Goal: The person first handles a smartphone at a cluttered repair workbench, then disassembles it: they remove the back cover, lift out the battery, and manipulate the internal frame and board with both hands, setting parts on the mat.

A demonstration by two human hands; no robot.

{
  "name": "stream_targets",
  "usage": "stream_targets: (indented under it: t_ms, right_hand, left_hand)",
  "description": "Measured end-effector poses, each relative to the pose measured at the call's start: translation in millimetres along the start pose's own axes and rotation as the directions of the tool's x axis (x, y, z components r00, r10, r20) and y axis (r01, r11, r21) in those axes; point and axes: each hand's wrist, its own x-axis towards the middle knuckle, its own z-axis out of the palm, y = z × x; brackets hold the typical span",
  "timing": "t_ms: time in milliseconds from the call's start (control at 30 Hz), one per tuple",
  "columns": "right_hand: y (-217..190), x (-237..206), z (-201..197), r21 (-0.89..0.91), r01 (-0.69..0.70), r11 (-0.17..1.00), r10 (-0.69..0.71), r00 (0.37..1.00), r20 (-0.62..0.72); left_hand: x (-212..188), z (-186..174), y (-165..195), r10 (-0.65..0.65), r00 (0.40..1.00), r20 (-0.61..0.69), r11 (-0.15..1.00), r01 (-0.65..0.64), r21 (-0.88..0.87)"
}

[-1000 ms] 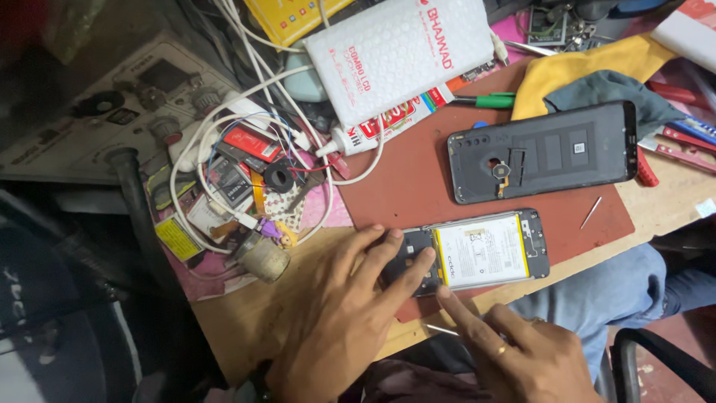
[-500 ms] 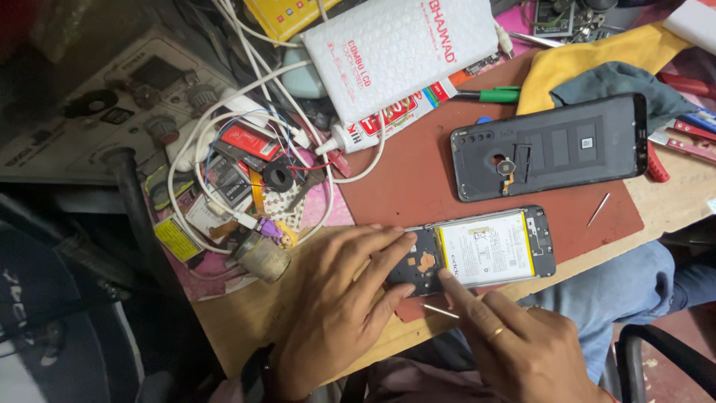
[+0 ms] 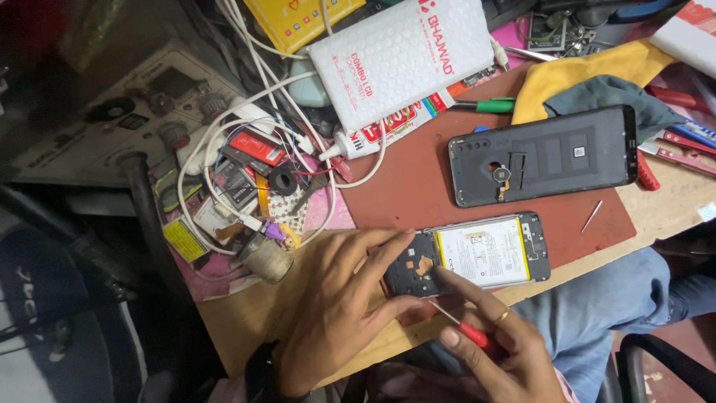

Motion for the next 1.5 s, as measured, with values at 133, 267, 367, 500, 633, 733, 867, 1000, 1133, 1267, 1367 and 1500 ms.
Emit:
stream_targets:
  t_ms: [133, 267, 367, 500, 633, 733, 867, 1000, 1133, 1267, 1367, 1500]
  right_hand:
    - [5.0, 0.3, -5.7, 0.201, 0.005, 0.98, -0.016, 0.999, 0.052]
    - [13.2, -4.7, -12.1, 0.246, 0.068, 0.967, -0.083, 0.995, 0.051]
    - [15.5, -8.1, -23.3, -0.071, 0.284, 0.956, -0.29, 0.95, -0.113]
    - [-2.9, 4.7, -83.5, -0.544, 0.162, 0.823, -0.486, 0.696, -0.529]
    - [-31.2, 36.8, -135.8, -0.877, 0.039, 0.478, -0.73, 0.573, -0.372]
    - [-49.7, 60.2, -142.4, -0.849, 0.147, 0.507, -0.746, 0.569, -0.347]
    - [-56.2, 74.4, -138.8, -0.762, 0.199, 0.617, -0.694, 0.594, -0.407]
    - [-30.9, 68.8, -149.3, -0.81, 0.193, 0.554, -0.732, 0.577, -0.363]
    - [-2.5, 64.7, -171.3, -0.775, 0.079, 0.627, -0.618, 0.655, -0.434]
    - [-3.5, 58.8, -178.4, -0.864, -0.032, 0.503, -0.616, 0.688, -0.384]
    - [-24.7, 54.5, -157.0, -0.815, 0.07, 0.576, -0.645, 0.651, -0.4]
    - [-78.2, 47.7, -116.0, -0.864, 0.324, 0.385, -0.729, 0.681, -0.07]
  left_hand:
    - [0.8, -2.9, -1.0, 0.007, 1.0, 0.008, 1.0, -0.007, 0.012]
    - [2.1, -2.3, 0.5, 0.03, 0.999, -0.011, 1.0, -0.03, -0.008]
    - [2.2, -3.3, 1.7, 0.056, 0.998, -0.028, 0.998, -0.056, 0.006]
    - [2.3, -4.5, 4.4, 0.034, 0.998, -0.05, 0.999, -0.036, -0.026]
    - [1.5, -9.7, 7.1, -0.028, 0.997, -0.066, 0.994, 0.021, -0.106]
    - [0.7, -15.1, 6.7, -0.081, 0.993, -0.087, 0.989, 0.069, -0.133]
    - [-1.9, -17.3, 3.9, -0.126, 0.984, -0.123, 0.97, 0.097, -0.222]
    - [-4.2, -14.1, 0.2, -0.138, 0.975, -0.175, 0.971, 0.098, -0.218]
    - [-5.8, -10.5, -0.8, -0.168, 0.966, -0.197, 0.966, 0.121, -0.229]
    - [-5.9, -9.8, -2.0, -0.138, 0.962, -0.235, 0.968, 0.08, -0.238]
    - [-5.3, -9.1, -1.0, -0.115, 0.964, -0.238, 0.971, 0.058, -0.233]
    - [-3.0, -8.1, 1.9, -0.096, 0.969, -0.226, 0.971, 0.041, -0.236]
